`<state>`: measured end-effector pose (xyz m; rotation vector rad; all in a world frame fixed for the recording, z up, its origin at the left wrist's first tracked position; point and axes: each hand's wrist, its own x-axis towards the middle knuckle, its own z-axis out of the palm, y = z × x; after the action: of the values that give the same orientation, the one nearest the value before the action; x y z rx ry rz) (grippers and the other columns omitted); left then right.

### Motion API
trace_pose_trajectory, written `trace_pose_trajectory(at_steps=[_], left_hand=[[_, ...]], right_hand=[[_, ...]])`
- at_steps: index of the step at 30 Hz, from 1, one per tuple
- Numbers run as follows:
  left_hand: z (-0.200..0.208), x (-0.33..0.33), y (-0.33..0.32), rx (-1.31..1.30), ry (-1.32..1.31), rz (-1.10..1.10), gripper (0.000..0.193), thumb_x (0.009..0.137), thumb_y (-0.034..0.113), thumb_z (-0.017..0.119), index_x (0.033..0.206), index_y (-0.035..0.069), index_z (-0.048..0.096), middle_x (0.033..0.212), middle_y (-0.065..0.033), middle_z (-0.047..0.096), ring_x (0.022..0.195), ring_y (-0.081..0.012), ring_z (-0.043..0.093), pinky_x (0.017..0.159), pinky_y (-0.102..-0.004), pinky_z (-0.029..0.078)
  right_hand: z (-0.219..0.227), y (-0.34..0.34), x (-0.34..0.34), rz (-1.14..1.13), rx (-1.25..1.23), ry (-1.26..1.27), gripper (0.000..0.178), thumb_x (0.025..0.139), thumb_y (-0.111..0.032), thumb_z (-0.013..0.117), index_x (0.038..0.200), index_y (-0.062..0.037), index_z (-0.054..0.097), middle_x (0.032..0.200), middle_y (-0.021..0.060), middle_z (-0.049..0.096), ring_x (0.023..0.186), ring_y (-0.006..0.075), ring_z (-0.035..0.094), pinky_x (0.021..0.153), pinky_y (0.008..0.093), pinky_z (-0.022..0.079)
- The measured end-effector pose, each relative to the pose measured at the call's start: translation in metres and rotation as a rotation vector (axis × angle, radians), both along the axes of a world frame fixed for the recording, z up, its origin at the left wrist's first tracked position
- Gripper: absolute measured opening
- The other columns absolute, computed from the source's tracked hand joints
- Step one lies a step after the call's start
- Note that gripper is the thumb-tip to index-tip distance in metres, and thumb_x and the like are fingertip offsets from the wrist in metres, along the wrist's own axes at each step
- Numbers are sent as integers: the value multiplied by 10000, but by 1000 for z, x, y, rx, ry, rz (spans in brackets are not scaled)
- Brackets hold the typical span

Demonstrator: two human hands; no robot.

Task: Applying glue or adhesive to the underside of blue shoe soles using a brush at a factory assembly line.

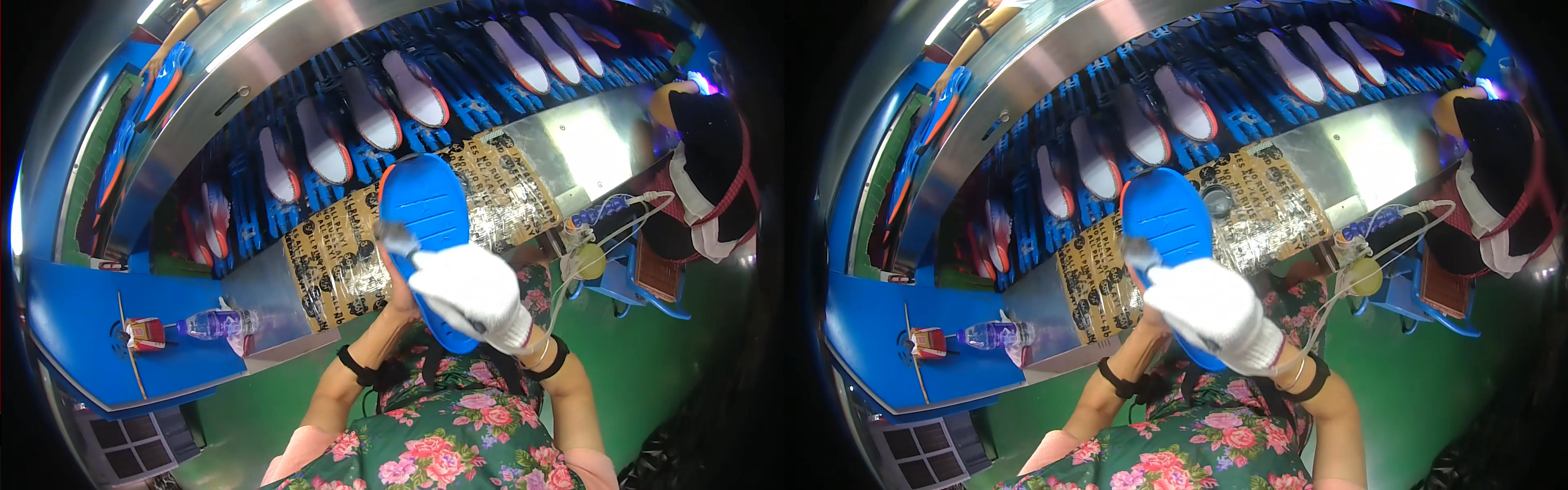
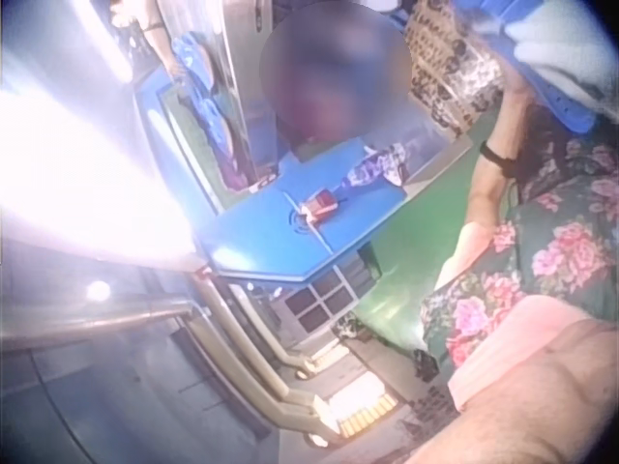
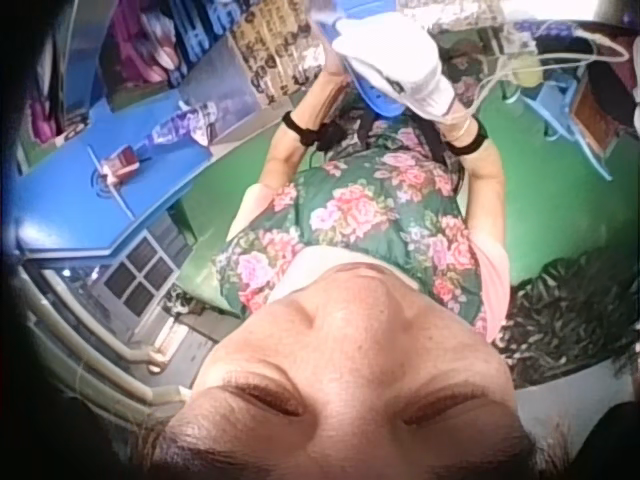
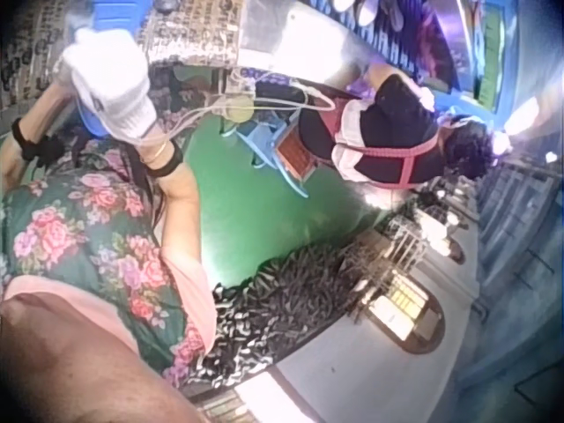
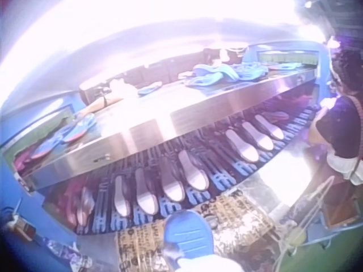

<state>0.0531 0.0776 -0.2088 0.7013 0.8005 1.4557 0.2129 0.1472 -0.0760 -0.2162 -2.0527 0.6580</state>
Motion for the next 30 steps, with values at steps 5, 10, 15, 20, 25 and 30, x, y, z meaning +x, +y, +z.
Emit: trace_pose_trajectory(at_steps=[5,10,15,20,25,30], left_hand=[[38,5,13,-117,-228,108,1085,827,914,230,1576,129,230,1532,-147,410,1356,-314,468,1135,-514,393],[-37,-23,17,252,-1012,-223,1081,828,918,226,1549,116,286,1460,-150,485,1287,-310,537,1072,-512,462],[26,-10,18,-163,-389,189,1089,813,930,262,1494,84,343,1362,-169,559,1153,-312,612,1013,-524,500],[18,-26,39,321,-433,-331,1197,737,986,276,1458,35,372,1284,-231,580,1083,-372,631,932,-515,544],[38,-17,36,-109,-411,103,1272,682,1018,293,1404,-20,432,1109,-286,639,1001,-370,671,887,-510,565],[39,-26,38,12,-499,-182,1215,725,997,243,1368,-12,458,1066,-271,653,929,-376,684,780,-495,589]], right_hand=[[-11,17,11,-52,-250,94,288,776,-20,764,1061,-62,745,1039,150,738,869,287,710,736,378,555],[-14,-2,4,95,-19,46,295,784,-88,778,1078,-82,760,1055,112,744,915,290,713,819,394,567],[-12,6,14,-48,-178,67,302,761,-42,784,1061,-75,761,1047,108,745,898,291,711,783,389,564],[-20,-3,11,156,-126,65,301,762,-58,799,1058,-95,764,1055,98,751,890,251,718,752,354,574],[-21,1,15,-22,-25,-55,300,800,-84,765,1099,-65,751,1083,122,743,913,282,704,845,384,552],[-23,-5,14,154,-378,79,203,756,-18,792,949,-75,767,962,121,755,825,253,714,726,345,555]])
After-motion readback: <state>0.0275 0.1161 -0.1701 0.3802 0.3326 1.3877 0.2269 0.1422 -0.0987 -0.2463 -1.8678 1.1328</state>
